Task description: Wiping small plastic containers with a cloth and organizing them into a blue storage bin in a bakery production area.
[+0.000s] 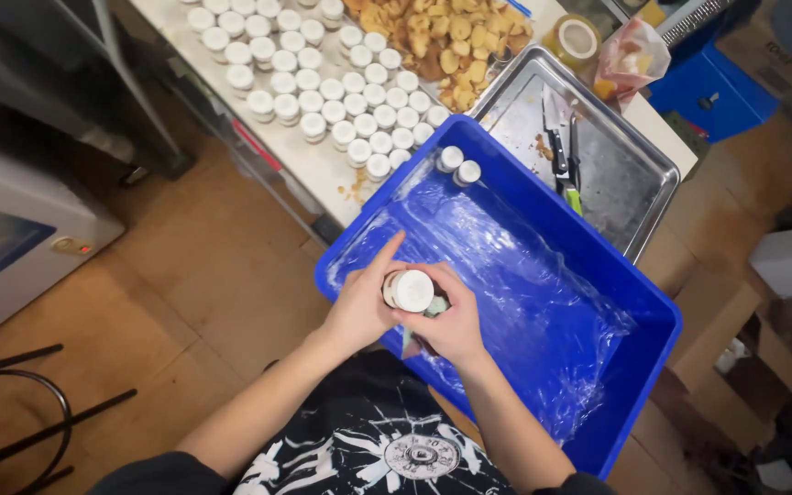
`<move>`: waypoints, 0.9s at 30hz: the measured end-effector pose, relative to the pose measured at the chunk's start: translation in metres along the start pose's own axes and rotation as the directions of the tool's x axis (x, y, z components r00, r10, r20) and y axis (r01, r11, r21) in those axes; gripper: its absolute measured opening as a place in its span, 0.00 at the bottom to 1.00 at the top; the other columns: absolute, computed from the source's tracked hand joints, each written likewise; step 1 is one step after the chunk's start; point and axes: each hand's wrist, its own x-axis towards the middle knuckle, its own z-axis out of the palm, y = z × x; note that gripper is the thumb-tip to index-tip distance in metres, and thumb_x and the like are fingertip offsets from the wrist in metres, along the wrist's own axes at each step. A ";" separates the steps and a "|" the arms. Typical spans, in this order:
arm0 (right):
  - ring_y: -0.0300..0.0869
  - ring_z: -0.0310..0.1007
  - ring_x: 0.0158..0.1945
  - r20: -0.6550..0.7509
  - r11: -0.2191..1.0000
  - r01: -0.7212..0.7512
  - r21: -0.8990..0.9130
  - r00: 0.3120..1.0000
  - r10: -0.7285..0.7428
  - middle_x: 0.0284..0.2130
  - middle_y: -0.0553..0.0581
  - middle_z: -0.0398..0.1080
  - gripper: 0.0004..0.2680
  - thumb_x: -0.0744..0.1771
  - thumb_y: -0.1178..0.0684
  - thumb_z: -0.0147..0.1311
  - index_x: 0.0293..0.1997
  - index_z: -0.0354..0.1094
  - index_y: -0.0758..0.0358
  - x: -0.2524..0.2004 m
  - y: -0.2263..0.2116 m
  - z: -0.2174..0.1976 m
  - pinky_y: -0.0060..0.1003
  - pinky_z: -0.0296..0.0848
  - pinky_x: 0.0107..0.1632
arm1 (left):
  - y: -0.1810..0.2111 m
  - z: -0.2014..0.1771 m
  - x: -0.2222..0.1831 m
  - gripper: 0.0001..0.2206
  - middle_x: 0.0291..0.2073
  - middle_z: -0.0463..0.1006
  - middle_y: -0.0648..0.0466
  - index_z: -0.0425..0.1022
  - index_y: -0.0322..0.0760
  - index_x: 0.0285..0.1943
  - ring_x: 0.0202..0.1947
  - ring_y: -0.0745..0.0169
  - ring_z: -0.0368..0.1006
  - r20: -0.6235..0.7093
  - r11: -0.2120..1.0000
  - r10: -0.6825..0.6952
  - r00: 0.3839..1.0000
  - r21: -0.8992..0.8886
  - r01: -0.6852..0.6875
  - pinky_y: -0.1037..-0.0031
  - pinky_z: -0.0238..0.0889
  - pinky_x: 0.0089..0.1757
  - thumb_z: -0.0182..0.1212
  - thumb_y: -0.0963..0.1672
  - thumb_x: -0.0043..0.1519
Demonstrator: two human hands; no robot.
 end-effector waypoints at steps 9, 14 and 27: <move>0.45 0.74 0.48 -0.490 0.939 -0.250 -0.237 0.865 0.106 0.46 0.59 0.72 0.18 0.58 0.53 0.71 0.50 0.75 0.65 0.095 0.191 -0.116 0.39 0.74 0.50 | -0.059 0.021 0.033 0.44 0.58 0.75 0.46 0.54 0.34 0.74 0.47 0.55 0.75 -0.081 0.993 -0.022 0.996 0.112 0.031 0.69 0.71 0.48 0.76 0.39 0.47; 0.47 0.75 0.50 -0.590 0.912 -0.337 -0.234 0.794 0.142 0.49 0.60 0.71 0.19 0.58 0.53 0.71 0.51 0.75 0.64 0.141 0.256 -0.144 0.40 0.75 0.52 | -0.080 0.012 0.014 0.39 0.54 0.79 0.49 0.57 0.35 0.74 0.46 0.60 0.76 -0.200 0.974 -0.164 0.966 0.121 0.190 0.71 0.72 0.48 0.73 0.40 0.52; 0.50 0.76 0.52 -0.593 0.845 -0.461 -0.273 0.772 0.229 0.51 0.61 0.74 0.22 0.57 0.51 0.72 0.55 0.74 0.63 0.162 0.273 -0.144 0.42 0.73 0.55 | -0.088 0.004 0.017 0.31 0.50 0.80 0.49 0.60 0.31 0.71 0.44 0.64 0.76 -0.350 0.956 -0.238 0.906 0.079 0.282 0.73 0.71 0.48 0.67 0.38 0.57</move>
